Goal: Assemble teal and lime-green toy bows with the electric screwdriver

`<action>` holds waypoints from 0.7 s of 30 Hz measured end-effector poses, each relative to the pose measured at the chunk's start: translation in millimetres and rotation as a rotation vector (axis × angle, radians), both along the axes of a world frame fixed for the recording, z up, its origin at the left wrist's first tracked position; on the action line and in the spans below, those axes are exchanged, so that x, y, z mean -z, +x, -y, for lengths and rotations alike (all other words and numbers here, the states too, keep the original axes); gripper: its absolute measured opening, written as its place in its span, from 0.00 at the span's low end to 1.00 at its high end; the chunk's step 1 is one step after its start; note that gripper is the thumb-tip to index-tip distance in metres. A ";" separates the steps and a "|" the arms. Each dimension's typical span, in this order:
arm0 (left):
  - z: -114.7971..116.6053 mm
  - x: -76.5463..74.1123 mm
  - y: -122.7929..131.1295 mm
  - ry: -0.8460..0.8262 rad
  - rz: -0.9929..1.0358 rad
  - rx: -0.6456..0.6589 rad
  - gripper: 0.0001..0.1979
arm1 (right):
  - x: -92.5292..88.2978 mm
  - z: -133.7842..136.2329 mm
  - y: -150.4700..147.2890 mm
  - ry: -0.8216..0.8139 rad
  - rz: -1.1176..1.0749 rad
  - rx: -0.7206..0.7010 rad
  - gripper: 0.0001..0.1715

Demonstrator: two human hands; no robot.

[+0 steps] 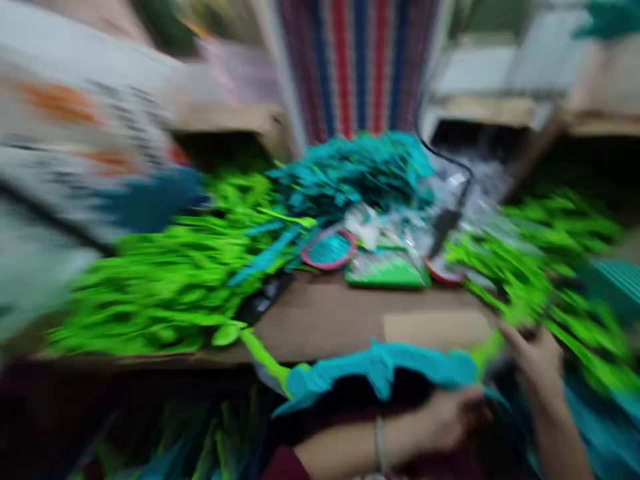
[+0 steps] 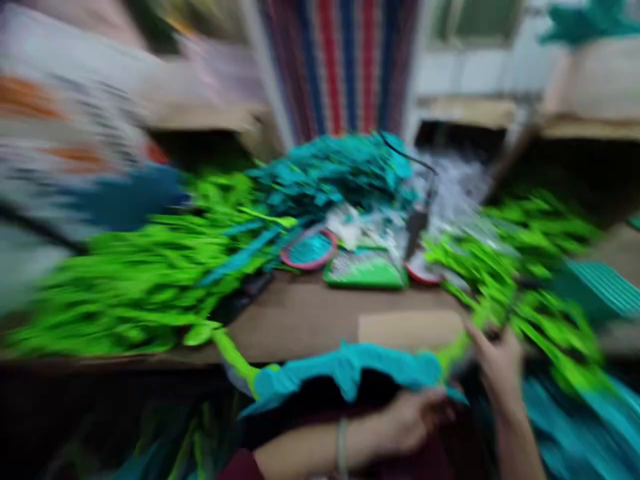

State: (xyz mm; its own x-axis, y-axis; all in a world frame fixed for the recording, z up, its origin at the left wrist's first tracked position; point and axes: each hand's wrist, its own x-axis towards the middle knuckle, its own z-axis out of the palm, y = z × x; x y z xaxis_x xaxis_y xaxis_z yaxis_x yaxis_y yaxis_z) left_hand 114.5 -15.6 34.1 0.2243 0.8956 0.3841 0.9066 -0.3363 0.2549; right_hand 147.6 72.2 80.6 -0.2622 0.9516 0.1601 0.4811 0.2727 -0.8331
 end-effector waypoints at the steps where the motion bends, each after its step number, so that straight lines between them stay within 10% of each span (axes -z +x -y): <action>1: 22.3 7.8 14.4 -0.111 0.272 0.123 0.17 | 11.8 8.7 34.3 -0.054 -0.053 0.186 0.18; 5: 57.0 33.1 29.0 -0.654 1.251 0.290 0.27 | 45.3 40.6 130.8 -0.088 -0.182 0.777 0.18; 8: 52.7 43.4 24.3 -0.910 1.631 0.143 0.30 | 58.5 45.5 148.4 0.039 -0.566 0.864 0.27; 14: 54.5 30.3 9.1 -0.977 1.865 -0.166 0.24 | 59.2 45.7 132.3 0.164 -0.823 0.851 0.28; 21: 57.0 29.8 7.6 -1.092 1.903 -0.273 0.23 | 66.0 73.0 150.4 0.169 -0.410 0.788 0.17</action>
State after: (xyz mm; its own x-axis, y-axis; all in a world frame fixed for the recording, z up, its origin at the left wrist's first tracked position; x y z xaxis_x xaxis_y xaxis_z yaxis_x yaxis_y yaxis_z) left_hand 122.1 -72.6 4.3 0.1705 0.7864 -0.5938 -0.5839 0.5660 0.5820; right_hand 298.0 -0.8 14.6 0.5643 0.7864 0.2512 0.2542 0.1240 -0.9592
